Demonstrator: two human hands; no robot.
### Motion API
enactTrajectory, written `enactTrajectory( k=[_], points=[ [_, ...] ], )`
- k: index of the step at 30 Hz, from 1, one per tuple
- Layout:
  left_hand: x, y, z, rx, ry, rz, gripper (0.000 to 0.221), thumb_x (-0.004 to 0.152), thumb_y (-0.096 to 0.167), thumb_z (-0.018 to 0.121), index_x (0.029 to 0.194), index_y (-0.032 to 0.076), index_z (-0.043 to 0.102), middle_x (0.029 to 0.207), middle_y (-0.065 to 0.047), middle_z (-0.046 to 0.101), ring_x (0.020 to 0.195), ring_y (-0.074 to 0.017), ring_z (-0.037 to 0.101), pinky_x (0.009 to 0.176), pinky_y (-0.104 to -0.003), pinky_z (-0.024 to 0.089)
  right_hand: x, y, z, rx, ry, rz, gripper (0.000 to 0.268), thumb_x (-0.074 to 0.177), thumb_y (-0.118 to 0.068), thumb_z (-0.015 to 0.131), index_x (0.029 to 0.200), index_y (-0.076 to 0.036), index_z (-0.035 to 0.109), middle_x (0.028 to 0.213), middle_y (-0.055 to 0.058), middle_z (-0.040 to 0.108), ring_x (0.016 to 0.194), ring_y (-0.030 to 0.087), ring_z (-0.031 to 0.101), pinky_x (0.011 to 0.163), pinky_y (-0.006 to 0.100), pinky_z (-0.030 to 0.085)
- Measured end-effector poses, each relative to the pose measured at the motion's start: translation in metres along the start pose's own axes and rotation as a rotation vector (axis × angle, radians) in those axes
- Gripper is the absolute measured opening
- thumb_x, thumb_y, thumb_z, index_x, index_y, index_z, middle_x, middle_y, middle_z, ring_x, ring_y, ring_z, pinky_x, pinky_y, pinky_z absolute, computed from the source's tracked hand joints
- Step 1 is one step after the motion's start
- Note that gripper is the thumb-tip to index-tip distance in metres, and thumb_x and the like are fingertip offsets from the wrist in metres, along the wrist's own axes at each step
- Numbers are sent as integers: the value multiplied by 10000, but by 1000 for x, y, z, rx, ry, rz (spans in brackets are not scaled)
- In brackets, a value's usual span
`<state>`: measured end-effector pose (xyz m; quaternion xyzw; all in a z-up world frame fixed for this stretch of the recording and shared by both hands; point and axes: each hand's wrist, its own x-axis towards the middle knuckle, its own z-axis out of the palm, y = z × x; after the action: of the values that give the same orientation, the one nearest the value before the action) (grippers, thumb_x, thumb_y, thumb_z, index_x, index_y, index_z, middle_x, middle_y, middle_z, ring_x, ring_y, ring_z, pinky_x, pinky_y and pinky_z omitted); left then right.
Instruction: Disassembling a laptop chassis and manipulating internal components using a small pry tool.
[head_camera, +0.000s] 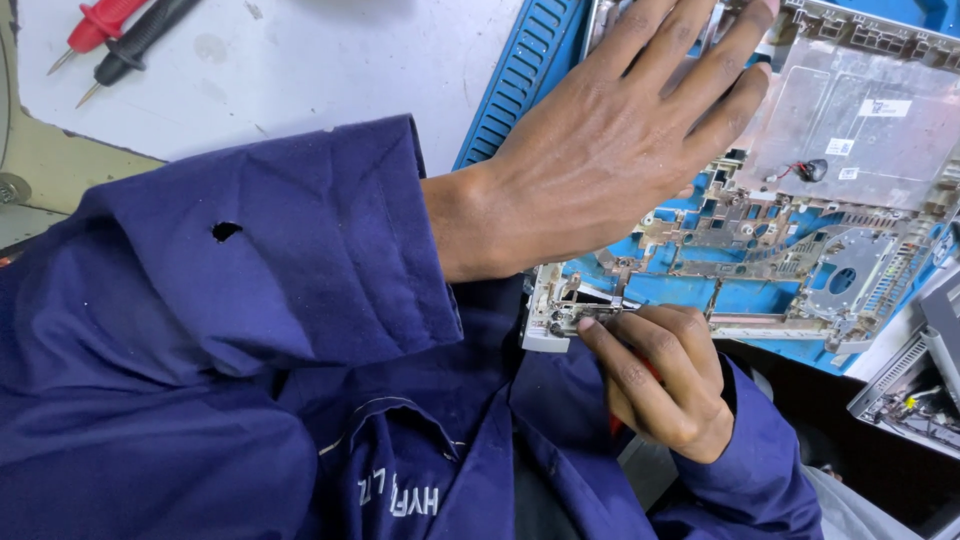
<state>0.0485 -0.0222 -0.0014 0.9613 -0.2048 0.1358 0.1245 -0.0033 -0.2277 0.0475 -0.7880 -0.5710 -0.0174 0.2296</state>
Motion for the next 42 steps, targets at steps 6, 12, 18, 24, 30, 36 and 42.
enactTrajectory(
  k=[6,12,18,24,30,36,42],
  points=[
    [2,1,2,-26,-23,-13,471,1292,195,731,1681,27,525,1707,-239,314,1558,-484,330,1316,-620,284,-9,1,2,11,24,26,120,989,71,609,1052,97,707,915,211,626,754,353,609,646,423,507],
    [0,1,2,-14,-4,-19,473,1310,187,785,1684,23,546,1707,-235,318,1557,-480,323,1316,-632,294,-9,4,9,-63,30,-33,63,975,28,682,1032,52,696,921,175,647,763,321,634,653,421,487],
    [-1,2,0,-21,-22,-24,491,1340,203,769,1715,19,511,1715,-234,294,1567,-474,291,1329,-644,293,-8,4,9,-124,37,-51,77,966,22,733,1028,61,709,920,169,639,797,317,594,654,425,498],
    [0,2,2,-13,-32,-22,528,1291,203,787,1710,31,515,1718,-237,287,1568,-476,301,1321,-630,293,-10,3,10,-140,38,-56,80,989,12,683,1037,62,724,926,174,659,796,293,606,653,410,499],
    [0,3,3,-24,-21,-24,516,1302,196,787,1710,19,525,1714,-248,289,1564,-488,297,1320,-641,290,-5,2,4,-43,-13,-52,155,1007,39,591,1083,93,714,956,197,664,804,315,659,684,412,542],
    [0,4,3,-23,-18,-23,511,1310,199,797,1716,20,541,1716,-248,279,1566,-494,311,1319,-647,296,-2,-2,4,-13,8,3,161,1000,53,570,1048,110,713,916,209,664,769,346,617,663,405,535],
    [-1,5,1,-29,-33,-29,512,1340,176,808,1740,15,532,1725,-244,233,1583,-490,287,1336,-655,304,-5,-1,2,9,-48,29,222,1018,37,509,1070,111,712,954,217,663,784,364,619,692,410,542]
  ],
)
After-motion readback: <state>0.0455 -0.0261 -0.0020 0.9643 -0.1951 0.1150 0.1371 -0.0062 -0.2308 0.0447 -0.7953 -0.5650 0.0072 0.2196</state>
